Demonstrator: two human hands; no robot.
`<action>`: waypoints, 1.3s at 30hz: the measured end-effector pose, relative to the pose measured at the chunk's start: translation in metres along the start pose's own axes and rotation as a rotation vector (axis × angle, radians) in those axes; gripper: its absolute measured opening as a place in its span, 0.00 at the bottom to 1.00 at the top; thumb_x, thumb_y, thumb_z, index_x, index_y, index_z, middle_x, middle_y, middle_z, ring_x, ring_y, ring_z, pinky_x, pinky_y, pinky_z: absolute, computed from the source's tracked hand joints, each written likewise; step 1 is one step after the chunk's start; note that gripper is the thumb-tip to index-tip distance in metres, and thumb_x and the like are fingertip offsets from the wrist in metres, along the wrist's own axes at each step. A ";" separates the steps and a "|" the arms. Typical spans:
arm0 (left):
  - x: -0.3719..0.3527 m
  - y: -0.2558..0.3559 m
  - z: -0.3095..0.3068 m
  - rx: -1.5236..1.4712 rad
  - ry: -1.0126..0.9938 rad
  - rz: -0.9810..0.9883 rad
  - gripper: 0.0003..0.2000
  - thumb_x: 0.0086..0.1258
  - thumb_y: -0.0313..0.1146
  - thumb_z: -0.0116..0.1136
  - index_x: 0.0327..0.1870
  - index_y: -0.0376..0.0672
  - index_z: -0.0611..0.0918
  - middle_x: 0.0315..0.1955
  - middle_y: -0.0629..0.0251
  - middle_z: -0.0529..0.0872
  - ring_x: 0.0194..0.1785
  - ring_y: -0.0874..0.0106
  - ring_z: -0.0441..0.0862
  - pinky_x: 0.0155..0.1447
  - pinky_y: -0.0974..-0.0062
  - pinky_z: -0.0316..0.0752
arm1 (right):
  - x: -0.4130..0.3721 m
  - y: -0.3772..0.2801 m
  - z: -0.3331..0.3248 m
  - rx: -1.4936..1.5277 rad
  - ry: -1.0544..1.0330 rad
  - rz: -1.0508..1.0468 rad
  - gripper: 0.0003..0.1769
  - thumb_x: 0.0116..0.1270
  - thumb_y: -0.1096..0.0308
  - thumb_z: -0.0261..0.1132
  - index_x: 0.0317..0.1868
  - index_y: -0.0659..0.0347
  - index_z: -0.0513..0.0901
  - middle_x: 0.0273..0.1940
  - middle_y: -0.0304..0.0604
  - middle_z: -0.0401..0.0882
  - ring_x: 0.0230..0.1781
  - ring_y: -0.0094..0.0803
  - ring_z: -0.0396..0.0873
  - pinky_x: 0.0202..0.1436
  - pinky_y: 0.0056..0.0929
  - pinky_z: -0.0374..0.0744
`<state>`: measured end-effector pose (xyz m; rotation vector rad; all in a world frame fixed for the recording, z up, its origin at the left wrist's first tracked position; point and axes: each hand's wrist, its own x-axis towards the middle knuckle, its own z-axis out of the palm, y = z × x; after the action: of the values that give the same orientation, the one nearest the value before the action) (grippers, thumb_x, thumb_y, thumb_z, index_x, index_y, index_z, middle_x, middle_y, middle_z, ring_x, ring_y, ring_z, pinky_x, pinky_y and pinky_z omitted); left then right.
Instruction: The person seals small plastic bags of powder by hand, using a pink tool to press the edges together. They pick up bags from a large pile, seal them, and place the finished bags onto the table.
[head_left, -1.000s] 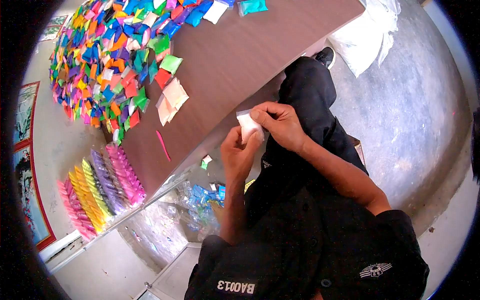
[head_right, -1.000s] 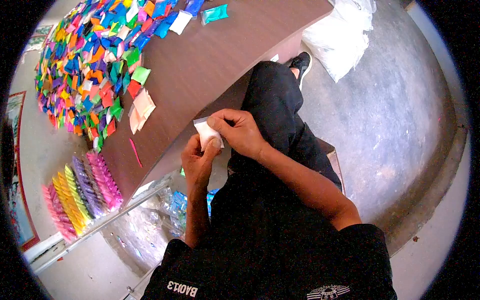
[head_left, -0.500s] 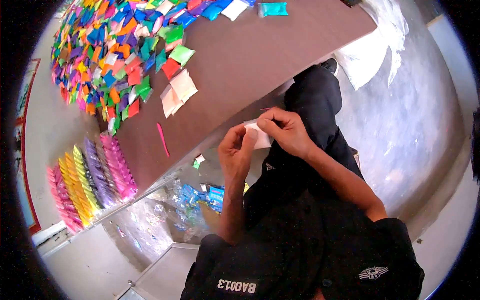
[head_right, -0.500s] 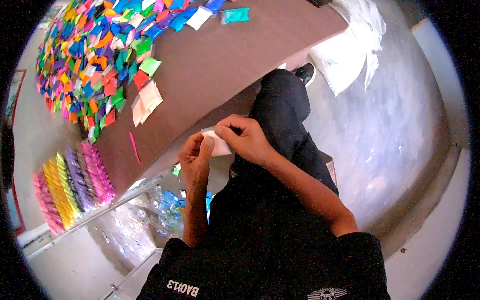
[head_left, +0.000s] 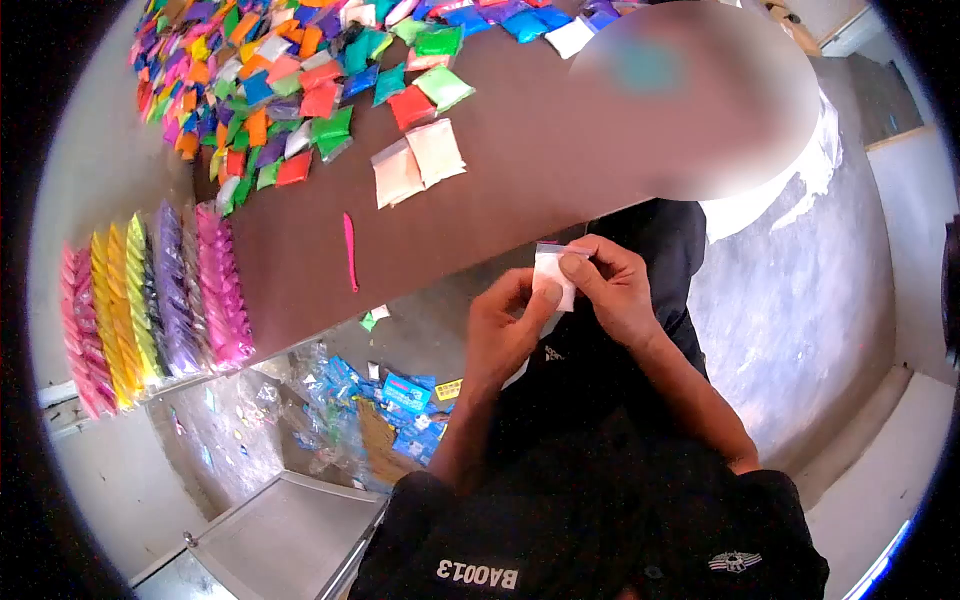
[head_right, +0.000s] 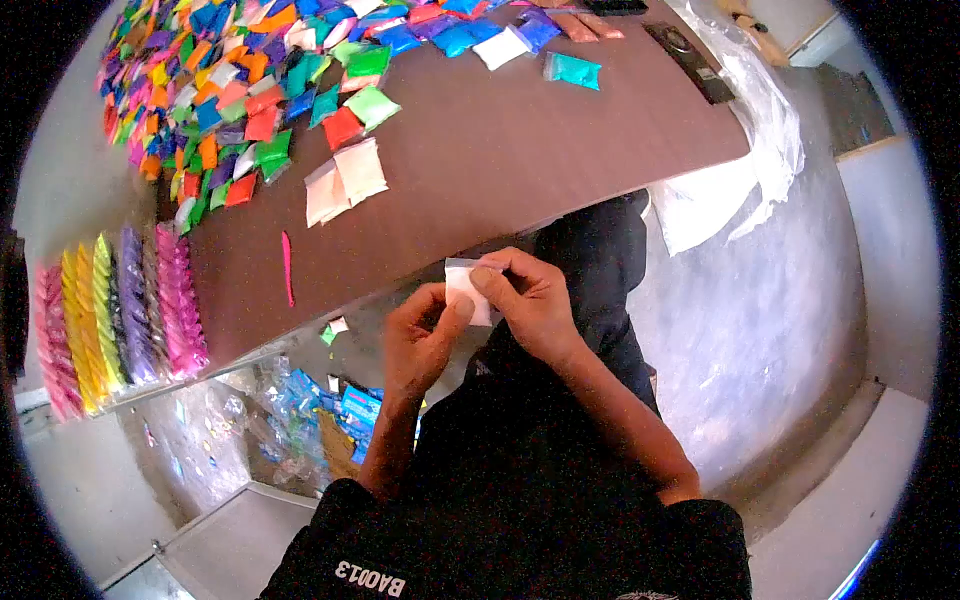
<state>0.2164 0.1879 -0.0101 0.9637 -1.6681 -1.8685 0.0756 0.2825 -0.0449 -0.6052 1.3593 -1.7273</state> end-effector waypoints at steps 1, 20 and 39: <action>-0.001 0.000 -0.002 0.037 -0.017 -0.014 0.10 0.78 0.34 0.64 0.47 0.34 0.86 0.37 0.65 0.90 0.42 0.79 0.84 0.48 0.78 0.79 | 0.002 -0.002 0.002 -0.007 -0.007 0.002 0.07 0.77 0.69 0.67 0.46 0.64 0.86 0.44 0.35 0.85 0.43 0.19 0.79 0.48 0.22 0.79; 0.031 0.034 -0.136 0.782 0.654 0.378 0.09 0.68 0.30 0.73 0.44 0.38 0.88 0.36 0.57 0.89 0.37 0.64 0.87 0.44 0.68 0.81 | 0.078 -0.100 -0.058 -0.675 0.112 -0.011 0.18 0.73 0.71 0.71 0.60 0.67 0.81 0.42 0.41 0.86 0.42 0.25 0.83 0.50 0.27 0.82; 0.043 0.040 -0.162 1.244 0.539 0.266 0.07 0.70 0.31 0.68 0.36 0.37 0.83 0.32 0.53 0.85 0.36 0.53 0.84 0.41 0.57 0.78 | 0.111 -0.064 -0.086 -0.649 0.361 -0.556 0.10 0.67 0.72 0.73 0.46 0.66 0.87 0.36 0.46 0.85 0.30 0.29 0.81 0.34 0.27 0.79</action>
<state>0.3048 0.0427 0.0173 1.3744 -2.3439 -0.1691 -0.0717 0.2407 -0.0232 -1.1543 2.1976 -1.8618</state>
